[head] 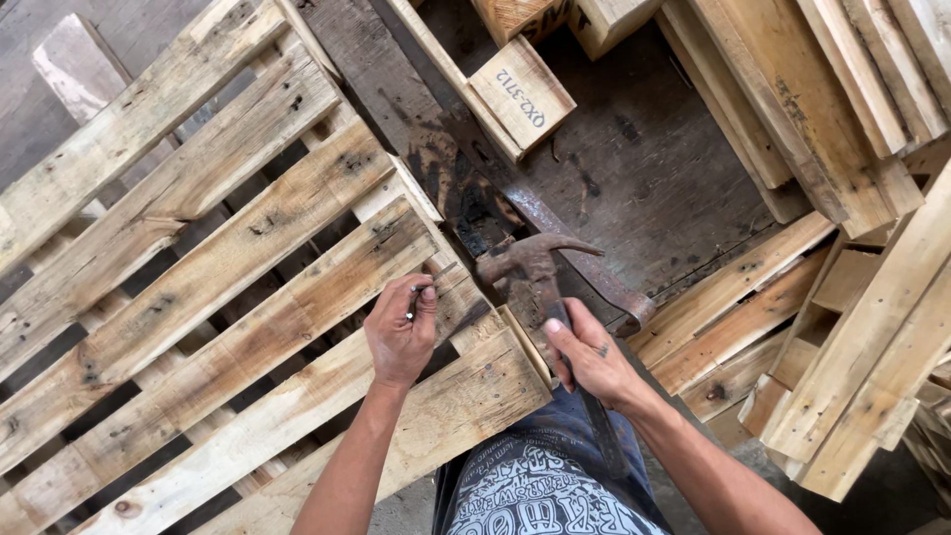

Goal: The person assembles a wooden pallet by hand, placing small wooden blocks onto the pallet frame and securing them with nails using a hammer. The person repeatedly picks nails from a nearby container and hammers them into the wood to fasten the blocks in place.

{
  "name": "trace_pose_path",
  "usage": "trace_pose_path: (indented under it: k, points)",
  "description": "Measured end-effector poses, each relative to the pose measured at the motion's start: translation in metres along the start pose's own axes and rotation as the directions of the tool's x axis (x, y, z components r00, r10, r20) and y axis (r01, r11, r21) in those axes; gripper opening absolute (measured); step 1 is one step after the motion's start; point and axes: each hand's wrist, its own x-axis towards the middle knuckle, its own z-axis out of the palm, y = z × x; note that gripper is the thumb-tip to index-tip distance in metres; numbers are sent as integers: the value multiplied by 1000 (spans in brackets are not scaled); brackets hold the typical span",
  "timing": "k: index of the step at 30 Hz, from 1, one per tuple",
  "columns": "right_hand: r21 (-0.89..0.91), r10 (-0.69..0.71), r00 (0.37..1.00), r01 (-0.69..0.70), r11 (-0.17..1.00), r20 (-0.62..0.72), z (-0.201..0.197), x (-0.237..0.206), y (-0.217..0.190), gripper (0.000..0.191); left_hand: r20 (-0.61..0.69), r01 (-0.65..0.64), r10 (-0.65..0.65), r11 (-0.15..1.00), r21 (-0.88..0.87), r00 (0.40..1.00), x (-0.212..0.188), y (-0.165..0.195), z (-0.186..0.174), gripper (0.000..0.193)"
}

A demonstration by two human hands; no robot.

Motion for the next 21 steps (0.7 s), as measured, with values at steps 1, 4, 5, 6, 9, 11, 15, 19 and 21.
trace_pose_path:
  k: [1,4,5,6,9,11,15,19,21]
  points:
    - [-10,21,1000,-21,1000,4,1,1,-1,26,-2,14,-14,1000,0,1000,0,0,0,10]
    - [-9,48,999,-48,999,-2,2,2,-4,26,-3,22,-22,1000,9,1000,0,2,1,10]
    - [5,34,999,-34,999,-11,2,2,-4,27,-5,22,-22,1000,13,1000,0,3,1,10]
    - [18,22,1000,-21,1000,-19,2,1,-5,27,-7,25,-25,1000,0,1000,0,3,1,10]
    - [53,-13,999,15,998,-48,3,0,-5,32,-11,27,-27,1000,-16,1000,0,5,1,11]
    - [11,64,998,-63,998,-19,4,0,-5,35,-8,21,-21,1000,5,1000,0,6,1,10]
    - [6,52,999,-53,999,9,8,0,-7,40,22,43,-43,999,20,999,-1,6,0,12]
    - [-49,64,998,-65,997,-20,9,-2,-11,43,29,67,-68,997,43,997,-2,5,-1,12]
    - [-46,64,998,-64,997,-14,8,-2,-13,44,35,75,-76,996,40,996,-2,5,-2,12]
